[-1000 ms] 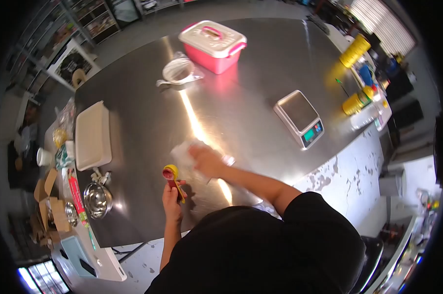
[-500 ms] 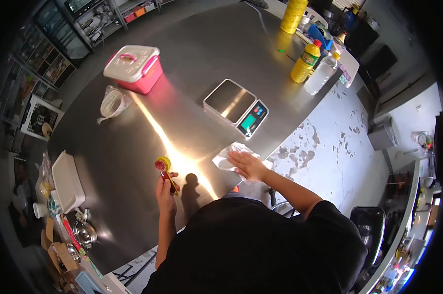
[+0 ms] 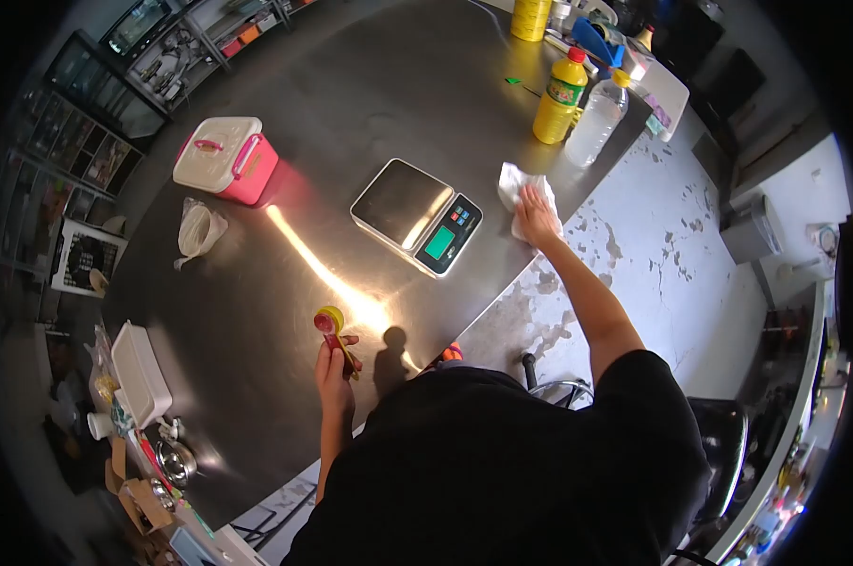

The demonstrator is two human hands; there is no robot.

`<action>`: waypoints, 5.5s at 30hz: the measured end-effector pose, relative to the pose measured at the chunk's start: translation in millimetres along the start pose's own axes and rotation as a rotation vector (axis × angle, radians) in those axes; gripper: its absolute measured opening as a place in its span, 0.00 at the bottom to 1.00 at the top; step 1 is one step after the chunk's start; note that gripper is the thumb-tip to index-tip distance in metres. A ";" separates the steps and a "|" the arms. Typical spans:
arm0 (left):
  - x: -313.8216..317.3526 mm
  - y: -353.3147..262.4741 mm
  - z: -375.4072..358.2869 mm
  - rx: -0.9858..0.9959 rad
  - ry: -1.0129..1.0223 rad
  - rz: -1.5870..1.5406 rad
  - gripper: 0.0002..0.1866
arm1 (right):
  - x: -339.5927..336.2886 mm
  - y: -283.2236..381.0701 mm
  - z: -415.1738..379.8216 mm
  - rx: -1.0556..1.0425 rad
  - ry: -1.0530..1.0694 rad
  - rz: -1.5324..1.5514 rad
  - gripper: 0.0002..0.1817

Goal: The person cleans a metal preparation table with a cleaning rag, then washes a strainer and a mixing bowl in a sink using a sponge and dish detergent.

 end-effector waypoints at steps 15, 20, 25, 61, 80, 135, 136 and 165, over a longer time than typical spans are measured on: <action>24.8 12.6 52.1 -0.017 0.012 -0.012 0.10 | 51.4 43.7 122.9 0.373 -0.100 -0.144 0.28; 80.2 5.4 106.6 -0.006 0.040 0.019 0.09 | 70.2 35.9 214.9 0.243 -0.043 -0.167 0.29; 157.5 -4.5 173.0 -0.025 -0.055 0.015 0.10 | 91.0 31.7 335.7 0.097 -0.004 -0.157 0.30; 168.5 -23.8 194.8 -0.019 -0.344 -0.073 0.12 | 245.1 250.1 403.2 -0.767 0.414 -0.013 0.30; 115.4 -18.7 208.4 -0.044 -0.508 -0.162 0.16 | 345.0 355.1 457.5 -1.190 0.524 0.327 0.20; -143.8 0.8 -98.4 0.170 -0.485 -0.009 0.12 | 135.4 378.4 -158.2 -0.890 0.161 0.260 0.13; -147.0 4.6 -100.4 0.166 -0.494 0.003 0.12 | 144.8 372.5 -163.3 -0.890 0.306 0.320 0.13; -139.5 20.1 -122.6 0.112 -0.660 -0.063 0.12 | 271.3 391.1 82.1 -0.115 0.394 -0.023 0.37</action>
Point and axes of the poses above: each hand's wrist, its own z-axis towards the middle knuckle, its own x-axis out of the palm, y = z × x, the point moved 4 cm from there along z, towards the middle knuckle, and after that the axes turned 8 degrees about z, right-handed, at the moved point
